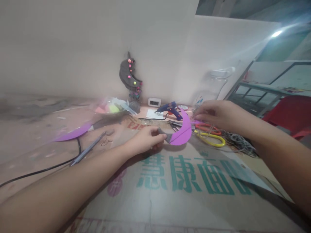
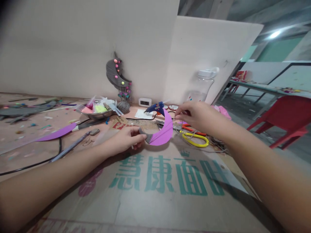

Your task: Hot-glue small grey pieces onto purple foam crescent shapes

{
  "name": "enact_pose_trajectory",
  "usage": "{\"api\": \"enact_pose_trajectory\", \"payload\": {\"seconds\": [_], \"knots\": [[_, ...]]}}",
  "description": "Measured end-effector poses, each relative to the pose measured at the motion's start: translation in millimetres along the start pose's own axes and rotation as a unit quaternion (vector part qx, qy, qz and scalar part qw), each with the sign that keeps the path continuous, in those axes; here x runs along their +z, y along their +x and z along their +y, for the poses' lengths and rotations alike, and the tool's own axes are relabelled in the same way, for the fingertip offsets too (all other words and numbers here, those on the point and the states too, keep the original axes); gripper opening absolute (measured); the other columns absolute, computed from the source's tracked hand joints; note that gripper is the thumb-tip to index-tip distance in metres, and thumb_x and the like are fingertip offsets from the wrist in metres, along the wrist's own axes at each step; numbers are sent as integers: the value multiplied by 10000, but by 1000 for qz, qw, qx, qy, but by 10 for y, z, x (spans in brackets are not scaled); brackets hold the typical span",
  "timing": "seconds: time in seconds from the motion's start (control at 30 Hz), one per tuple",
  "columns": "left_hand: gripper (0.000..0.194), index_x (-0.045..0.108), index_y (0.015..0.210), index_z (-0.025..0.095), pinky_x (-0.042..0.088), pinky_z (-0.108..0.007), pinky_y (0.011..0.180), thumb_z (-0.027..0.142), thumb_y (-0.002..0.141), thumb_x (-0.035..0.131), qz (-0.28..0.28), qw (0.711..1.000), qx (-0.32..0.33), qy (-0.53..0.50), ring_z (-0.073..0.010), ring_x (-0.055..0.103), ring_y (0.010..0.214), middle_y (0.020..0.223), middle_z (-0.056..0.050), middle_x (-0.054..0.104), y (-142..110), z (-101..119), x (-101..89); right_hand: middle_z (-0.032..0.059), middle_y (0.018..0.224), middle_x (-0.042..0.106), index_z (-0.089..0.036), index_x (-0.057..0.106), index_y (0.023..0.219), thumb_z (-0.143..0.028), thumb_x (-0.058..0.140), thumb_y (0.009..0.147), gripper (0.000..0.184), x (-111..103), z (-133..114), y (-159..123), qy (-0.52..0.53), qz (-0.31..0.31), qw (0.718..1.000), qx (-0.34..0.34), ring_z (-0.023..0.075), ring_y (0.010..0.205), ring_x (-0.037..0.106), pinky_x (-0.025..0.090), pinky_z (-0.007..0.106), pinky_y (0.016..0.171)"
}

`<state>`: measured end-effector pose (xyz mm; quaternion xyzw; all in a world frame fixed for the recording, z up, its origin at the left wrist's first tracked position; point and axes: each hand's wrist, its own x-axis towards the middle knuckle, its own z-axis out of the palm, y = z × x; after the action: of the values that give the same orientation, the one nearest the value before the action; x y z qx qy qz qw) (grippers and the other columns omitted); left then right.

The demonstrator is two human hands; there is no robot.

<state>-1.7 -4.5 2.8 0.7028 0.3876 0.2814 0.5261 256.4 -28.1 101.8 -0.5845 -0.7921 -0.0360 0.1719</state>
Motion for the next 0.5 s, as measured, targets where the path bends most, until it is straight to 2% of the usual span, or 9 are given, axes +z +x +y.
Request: {"api": "enact_pose_trajectory", "payload": {"seconds": [0.1,0.27,0.5], "knots": [[256,558,731,156,376,-186,433,403,797,564,-35,999,8,17,-87,497,481,568,26,542,-15,8,0,53,823,703,-212,704,880,-378,600,820,205,42,83,52,23,19,999,29,196,701,612,432,308,633],[249,584,743,159,385,-198,468,402,796,564,-68,997,19,42,-95,514,513,609,18,582,-49,44,-12,65,849,707,-191,710,858,-357,586,829,209,101,74,90,69,60,996,19,201,747,618,442,317,659],[241,569,729,163,375,-205,490,395,795,574,-111,993,37,32,-91,495,513,598,28,569,-90,99,-14,59,838,707,-178,703,893,-421,595,815,278,247,98,119,176,50,982,51,198,775,625,464,305,672]]}}
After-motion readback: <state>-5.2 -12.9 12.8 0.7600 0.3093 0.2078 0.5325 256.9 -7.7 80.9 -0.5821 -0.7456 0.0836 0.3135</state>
